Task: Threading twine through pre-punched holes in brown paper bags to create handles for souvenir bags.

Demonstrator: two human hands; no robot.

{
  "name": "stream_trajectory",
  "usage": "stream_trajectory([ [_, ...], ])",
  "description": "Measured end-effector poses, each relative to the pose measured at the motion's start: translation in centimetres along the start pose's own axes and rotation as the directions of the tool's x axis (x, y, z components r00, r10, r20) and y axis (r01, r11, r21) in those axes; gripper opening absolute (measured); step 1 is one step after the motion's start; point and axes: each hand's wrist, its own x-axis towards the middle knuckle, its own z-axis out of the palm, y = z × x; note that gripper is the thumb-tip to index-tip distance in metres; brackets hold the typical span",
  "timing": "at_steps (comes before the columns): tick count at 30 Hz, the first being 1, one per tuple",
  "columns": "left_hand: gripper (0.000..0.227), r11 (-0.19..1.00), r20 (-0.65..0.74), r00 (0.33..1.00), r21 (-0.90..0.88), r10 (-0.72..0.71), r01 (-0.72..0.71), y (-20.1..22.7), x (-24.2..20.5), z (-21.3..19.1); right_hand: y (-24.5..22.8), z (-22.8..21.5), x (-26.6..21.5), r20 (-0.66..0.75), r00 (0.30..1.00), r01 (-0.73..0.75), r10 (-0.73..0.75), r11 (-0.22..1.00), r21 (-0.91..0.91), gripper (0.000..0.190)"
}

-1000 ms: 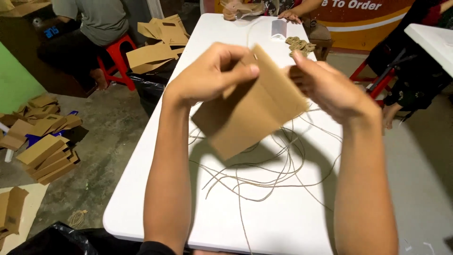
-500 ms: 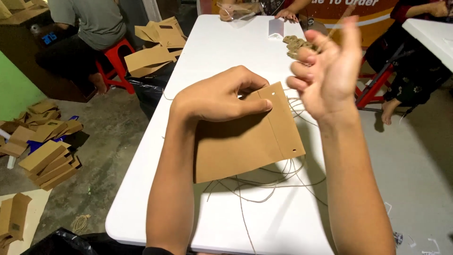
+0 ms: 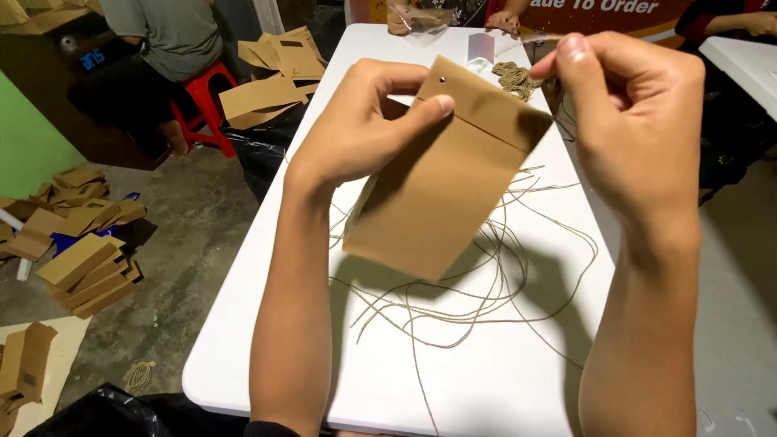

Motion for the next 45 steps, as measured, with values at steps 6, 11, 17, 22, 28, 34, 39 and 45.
stream_trajectory([
  [6, 0.023, 0.987, -0.098, 0.992, 0.147, 0.078, -0.063, -1.2, 0.0, -0.3, -2.8, 0.4, -1.6, 0.104, 0.945, 0.326, -0.311, 0.919, -0.221, 0.024],
  [11, 0.024, 0.994, -0.095, 0.992, 0.074, 0.083, -0.076, -0.2, -0.3, -0.2, -2.6, 2.6, -1.4, 0.086, 0.873, 0.487, -0.480, 0.848, -0.209, 0.023],
  [17, 0.025, 0.993, -0.078, 0.991, 0.054, 0.112, -0.107, 0.3, -0.6, -0.7, -2.4, 3.9, -1.2, 0.036, 0.846, 0.528, -0.533, 0.824, -0.206, 0.025],
  [22, 0.019, 0.997, -0.077, 0.994, 0.039, 0.075, -0.072, 0.8, -1.0, -0.9, -2.6, 4.1, -1.4, 0.009, 0.851, 0.518, -0.525, 0.836, -0.182, 0.028],
  [28, 0.019, 0.997, -0.054, 0.996, 0.034, 0.070, -0.069, 1.1, -1.2, -1.1, -2.5, 4.5, -1.4, 0.007, 0.847, 0.525, -0.531, 0.835, -0.164, 0.027],
  [34, 0.028, 0.996, -0.035, 0.996, 0.028, 0.080, -0.079, 1.6, -1.4, -1.1, -2.2, 4.4, -1.3, 0.005, 0.832, 0.541, -0.555, 0.810, -0.227, 0.027],
  [39, 0.030, 0.999, -0.038, 0.999, -0.022, 0.030, -0.031, 1.8, -1.3, -1.1, -1.8, 4.3, -1.2, -0.004, 0.808, 0.561, -0.590, 0.770, -0.303, 0.027],
  [45, 0.030, 0.998, -0.015, 0.998, -0.029, 0.060, -0.060, 1.8, -1.4, -1.1, -1.3, 4.3, -1.3, 0.005, 0.815, 0.543, -0.579, 0.762, -0.354, 0.026],
])
